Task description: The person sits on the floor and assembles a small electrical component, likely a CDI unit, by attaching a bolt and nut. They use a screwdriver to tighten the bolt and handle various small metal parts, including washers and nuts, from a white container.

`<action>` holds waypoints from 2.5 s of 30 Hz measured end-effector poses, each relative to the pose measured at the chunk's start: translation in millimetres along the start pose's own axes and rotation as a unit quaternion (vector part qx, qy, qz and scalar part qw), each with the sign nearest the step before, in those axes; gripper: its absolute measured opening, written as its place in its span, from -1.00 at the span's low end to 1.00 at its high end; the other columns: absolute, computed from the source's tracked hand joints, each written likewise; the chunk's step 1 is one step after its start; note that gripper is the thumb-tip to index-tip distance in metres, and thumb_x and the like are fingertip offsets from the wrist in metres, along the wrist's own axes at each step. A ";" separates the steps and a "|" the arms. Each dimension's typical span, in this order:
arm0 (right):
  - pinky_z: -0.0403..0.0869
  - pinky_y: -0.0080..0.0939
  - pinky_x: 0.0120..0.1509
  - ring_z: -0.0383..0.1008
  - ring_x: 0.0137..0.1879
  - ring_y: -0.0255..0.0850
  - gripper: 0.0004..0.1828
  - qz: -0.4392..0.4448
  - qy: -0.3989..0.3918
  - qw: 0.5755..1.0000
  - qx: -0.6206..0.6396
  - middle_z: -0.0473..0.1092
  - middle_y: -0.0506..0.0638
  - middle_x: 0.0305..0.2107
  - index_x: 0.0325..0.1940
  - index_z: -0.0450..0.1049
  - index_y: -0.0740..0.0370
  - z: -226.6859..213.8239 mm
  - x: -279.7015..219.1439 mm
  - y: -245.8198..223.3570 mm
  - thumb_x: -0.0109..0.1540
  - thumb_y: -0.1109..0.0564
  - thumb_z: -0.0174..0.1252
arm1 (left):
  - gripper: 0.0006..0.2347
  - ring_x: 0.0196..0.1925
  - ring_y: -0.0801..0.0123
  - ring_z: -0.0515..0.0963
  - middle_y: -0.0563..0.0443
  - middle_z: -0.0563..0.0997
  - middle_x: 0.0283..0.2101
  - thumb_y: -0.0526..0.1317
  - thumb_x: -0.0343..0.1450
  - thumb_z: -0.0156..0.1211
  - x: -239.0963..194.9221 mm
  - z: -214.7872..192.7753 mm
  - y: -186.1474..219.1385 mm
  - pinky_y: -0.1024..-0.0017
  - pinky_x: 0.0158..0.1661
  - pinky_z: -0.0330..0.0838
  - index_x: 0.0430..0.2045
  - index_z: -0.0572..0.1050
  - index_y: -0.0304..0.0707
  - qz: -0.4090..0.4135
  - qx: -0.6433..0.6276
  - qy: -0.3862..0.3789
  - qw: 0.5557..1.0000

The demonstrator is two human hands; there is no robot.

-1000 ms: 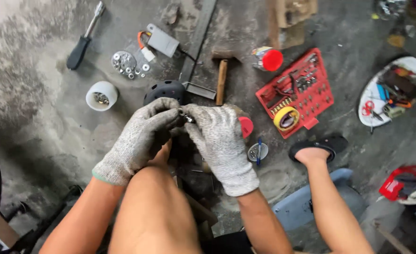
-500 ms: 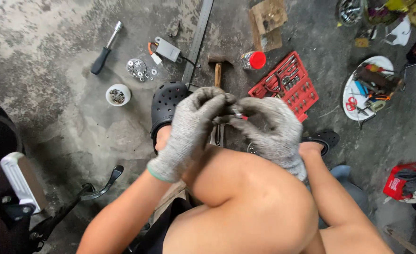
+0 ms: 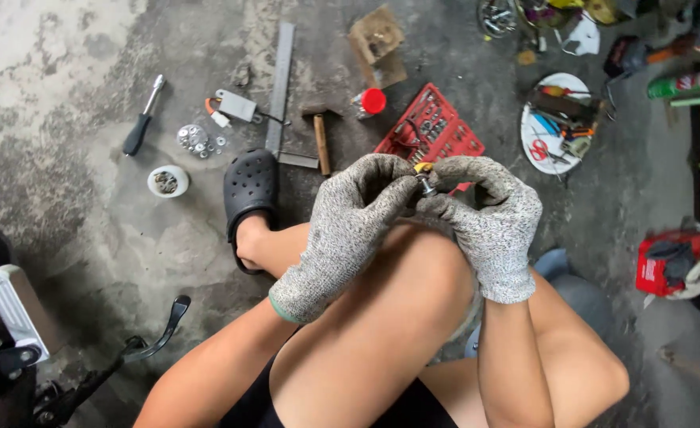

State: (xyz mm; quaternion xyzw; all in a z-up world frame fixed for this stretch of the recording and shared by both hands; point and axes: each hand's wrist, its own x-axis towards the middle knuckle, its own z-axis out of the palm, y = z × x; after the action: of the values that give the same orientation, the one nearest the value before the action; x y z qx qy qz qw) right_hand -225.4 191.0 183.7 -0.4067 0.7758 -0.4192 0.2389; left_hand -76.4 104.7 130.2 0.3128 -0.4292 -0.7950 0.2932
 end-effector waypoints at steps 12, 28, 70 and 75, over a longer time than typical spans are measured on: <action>0.55 -0.25 0.05 0.60 -0.10 -0.27 -0.68 -0.075 0.028 0.991 -0.112 0.58 -0.01 -0.23 -0.16 0.62 0.28 -49.4 -51.5 -23.9 0.02 0.28 0.49 | -0.84 -0.06 0.41 0.64 -0.01 0.64 -0.14 -0.39 0.50 0.19 -46.3 44.5 -6.0 0.47 -0.02 0.53 -0.05 0.51 -0.36 0.160 0.186 -0.061 0.968; 0.52 -0.33 -0.14 0.50 -0.17 -0.24 -0.71 0.050 0.091 0.931 0.351 0.48 0.08 -0.22 -0.14 0.51 0.39 -53.0 -145.5 24.1 0.11 0.35 0.42 | -0.87 -0.14 0.33 0.65 -0.19 0.66 -0.23 -0.38 0.54 0.14 -79.6 47.2 -25.6 0.44 -0.07 0.54 -0.16 0.53 -0.56 -0.067 -0.015 -0.149 0.986; 0.57 -0.18 0.15 0.56 0.06 -0.04 -0.52 -0.111 0.262 0.953 0.106 0.52 0.12 -0.10 -0.06 0.53 0.30 -47.1 -204.4 -13.7 -0.05 0.29 0.47 | -0.84 -0.19 0.45 0.69 -0.01 0.69 -0.18 -0.43 0.41 0.23 -162.8 97.1 46.2 0.47 -0.19 0.64 -0.16 0.61 -0.46 -0.068 0.115 -0.176 0.975; 0.55 -0.15 0.10 0.56 -0.02 -0.03 -0.61 -0.179 0.270 0.930 0.173 0.52 0.17 -0.13 -0.09 0.52 0.30 -42.4 -205.4 -19.0 0.01 0.28 0.42 | -0.92 -0.14 0.40 0.64 -0.08 0.66 -0.16 -0.44 0.44 0.27 -164.8 90.7 51.4 0.43 -0.11 0.59 -0.24 0.59 -0.51 -0.007 0.091 -0.212 0.973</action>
State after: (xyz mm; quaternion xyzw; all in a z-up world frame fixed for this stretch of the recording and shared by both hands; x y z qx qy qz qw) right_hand -133.4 375.0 228.4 -0.3622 0.6411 -0.6766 0.0078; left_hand -30.0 247.4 254.7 0.1657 -0.5499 -0.8027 0.1607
